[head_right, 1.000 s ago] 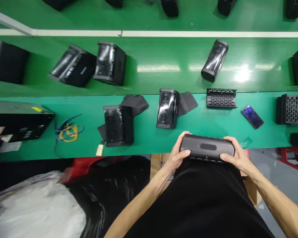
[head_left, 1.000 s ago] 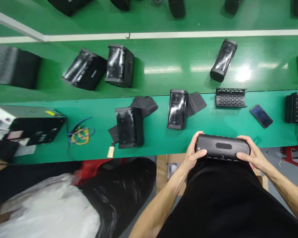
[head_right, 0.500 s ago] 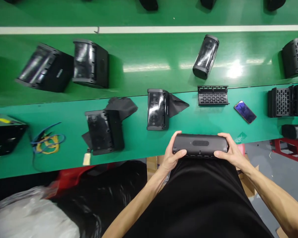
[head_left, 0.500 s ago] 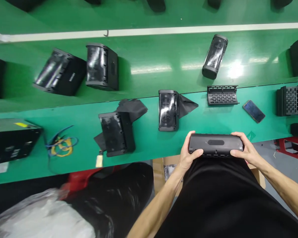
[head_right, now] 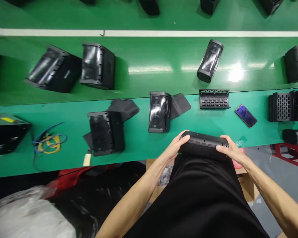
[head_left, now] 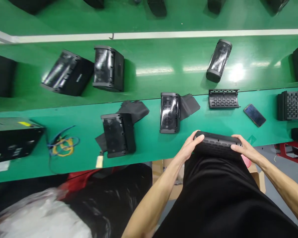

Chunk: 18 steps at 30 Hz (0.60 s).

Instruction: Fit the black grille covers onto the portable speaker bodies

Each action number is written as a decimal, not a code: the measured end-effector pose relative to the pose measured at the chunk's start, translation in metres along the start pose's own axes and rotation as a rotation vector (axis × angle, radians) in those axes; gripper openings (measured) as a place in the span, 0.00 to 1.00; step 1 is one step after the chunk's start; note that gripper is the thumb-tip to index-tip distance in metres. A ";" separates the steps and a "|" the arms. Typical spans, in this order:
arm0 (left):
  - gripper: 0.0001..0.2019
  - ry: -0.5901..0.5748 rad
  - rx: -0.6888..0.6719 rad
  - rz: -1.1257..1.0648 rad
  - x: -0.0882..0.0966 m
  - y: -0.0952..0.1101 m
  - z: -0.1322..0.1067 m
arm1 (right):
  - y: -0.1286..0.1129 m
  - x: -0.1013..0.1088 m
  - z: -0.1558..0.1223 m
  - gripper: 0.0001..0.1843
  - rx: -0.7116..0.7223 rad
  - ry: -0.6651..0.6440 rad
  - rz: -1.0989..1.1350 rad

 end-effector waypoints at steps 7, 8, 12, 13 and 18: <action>0.37 -0.053 0.010 0.027 0.000 0.035 0.022 | -0.002 0.015 -0.002 0.47 0.069 0.003 -0.039; 0.36 -0.040 -0.010 -0.011 -0.002 0.038 0.023 | -0.002 0.018 -0.003 0.45 0.107 0.037 -0.036; 0.35 0.060 -0.113 -0.196 -0.008 0.046 0.036 | -0.010 0.058 0.015 0.41 0.233 0.236 0.174; 0.33 0.104 -0.148 -0.179 -0.008 0.047 0.041 | -0.018 0.075 0.026 0.40 0.272 0.303 0.256; 0.32 0.294 -0.112 -0.018 -0.014 0.054 0.081 | -0.089 0.171 0.120 0.33 0.374 0.546 0.573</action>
Point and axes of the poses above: each hand's wrist, its own z-axis towards the middle knuckle, its own x-axis out of the back of the hand, y = z × x, the point moved 3 cm from there along z, towards the middle knuckle, and after that the axes turned 6 degrees about -y, right-handed, at the moved point
